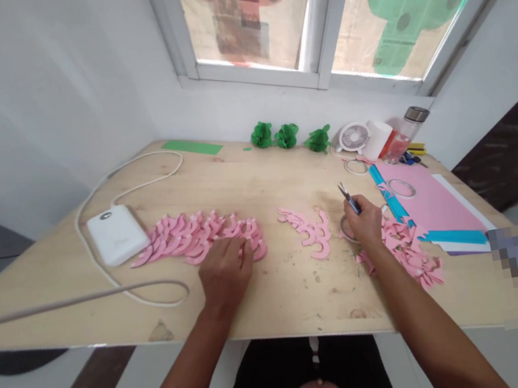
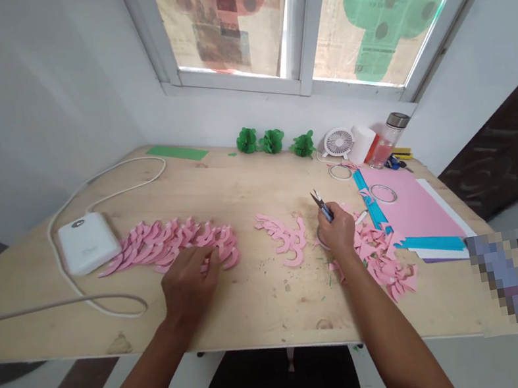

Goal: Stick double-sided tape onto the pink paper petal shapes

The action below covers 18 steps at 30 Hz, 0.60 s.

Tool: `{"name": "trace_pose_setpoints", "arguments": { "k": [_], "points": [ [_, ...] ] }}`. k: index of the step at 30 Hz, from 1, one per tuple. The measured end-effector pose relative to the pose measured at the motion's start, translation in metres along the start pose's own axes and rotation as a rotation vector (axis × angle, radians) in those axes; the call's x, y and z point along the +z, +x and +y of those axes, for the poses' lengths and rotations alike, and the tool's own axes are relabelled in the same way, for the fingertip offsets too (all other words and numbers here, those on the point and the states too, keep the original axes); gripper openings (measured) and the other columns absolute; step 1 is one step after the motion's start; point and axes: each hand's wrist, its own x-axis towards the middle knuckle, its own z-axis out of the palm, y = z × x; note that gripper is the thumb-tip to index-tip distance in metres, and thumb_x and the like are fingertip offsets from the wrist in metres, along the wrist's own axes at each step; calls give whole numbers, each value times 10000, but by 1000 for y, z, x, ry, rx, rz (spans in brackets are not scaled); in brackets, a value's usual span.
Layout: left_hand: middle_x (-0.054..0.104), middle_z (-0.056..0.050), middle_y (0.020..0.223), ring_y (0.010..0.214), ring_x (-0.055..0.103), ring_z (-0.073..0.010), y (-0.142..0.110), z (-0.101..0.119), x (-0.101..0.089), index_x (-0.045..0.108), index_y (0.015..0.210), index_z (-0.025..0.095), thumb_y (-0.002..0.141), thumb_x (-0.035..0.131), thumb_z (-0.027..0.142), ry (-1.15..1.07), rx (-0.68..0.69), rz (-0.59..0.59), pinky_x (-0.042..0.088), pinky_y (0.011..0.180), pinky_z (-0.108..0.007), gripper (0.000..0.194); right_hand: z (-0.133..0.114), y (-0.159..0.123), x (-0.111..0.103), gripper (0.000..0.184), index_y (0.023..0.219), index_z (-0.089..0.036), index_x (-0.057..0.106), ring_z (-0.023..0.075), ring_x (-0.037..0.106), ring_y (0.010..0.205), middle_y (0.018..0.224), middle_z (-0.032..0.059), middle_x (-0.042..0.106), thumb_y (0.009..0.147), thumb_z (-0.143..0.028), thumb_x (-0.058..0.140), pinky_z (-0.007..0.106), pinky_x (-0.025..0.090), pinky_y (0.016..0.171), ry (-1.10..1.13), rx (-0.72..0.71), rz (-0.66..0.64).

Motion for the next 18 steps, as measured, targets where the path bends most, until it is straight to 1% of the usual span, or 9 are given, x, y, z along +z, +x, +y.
{"name": "trace_pose_setpoints", "arguments": {
  "k": [4,8,10,12,14,16,18],
  "points": [
    [596,-37,645,647,543,-167,1,2,2,564,679,180,802,471,235,-1,56,-17,409,626,-280,164,0,0,1,247,730,-165,625,138,487,543,573,1,561,732,-344,456,231,356,549,-17,-23,-10],
    [590,-38,639,660,542,-166,1,6,2,564,663,179,811,461,226,-43,118,-64,410,652,-289,186,0,-1,2,247,748,-165,629,137,497,540,581,3,570,731,-336,452,229,357,547,-17,-42,-36],
    [594,-40,651,659,537,-164,3,12,2,571,678,178,816,453,218,-76,151,-96,405,634,-287,186,-1,-2,3,248,753,-165,631,137,500,536,581,5,575,730,-337,455,229,356,546,-16,-49,-43],
    [602,-45,680,682,538,-166,7,25,1,577,704,173,819,449,206,-133,183,-138,407,651,-294,175,-1,-2,4,248,757,-166,633,137,503,533,576,5,579,730,-336,454,229,354,545,-17,-55,-44],
    [615,-53,744,729,544,-173,11,42,3,589,773,171,824,443,204,-195,221,-219,409,686,-309,159,-2,-3,4,246,760,-169,635,137,505,529,570,4,579,731,-329,450,228,351,544,-20,-64,-45],
    [620,-62,813,774,547,-182,15,62,6,592,824,177,822,449,219,-244,279,-355,407,705,-320,149,-3,-3,4,240,762,-172,637,138,507,531,573,7,581,731,-319,448,228,347,544,-29,-77,-49],
    [614,-64,855,806,545,-195,18,81,11,589,868,187,796,492,235,-262,336,-484,405,709,-330,131,-3,-3,3,233,768,-179,638,143,512,543,585,12,589,731,-312,451,230,347,551,-48,-93,-62]
  ]
}}
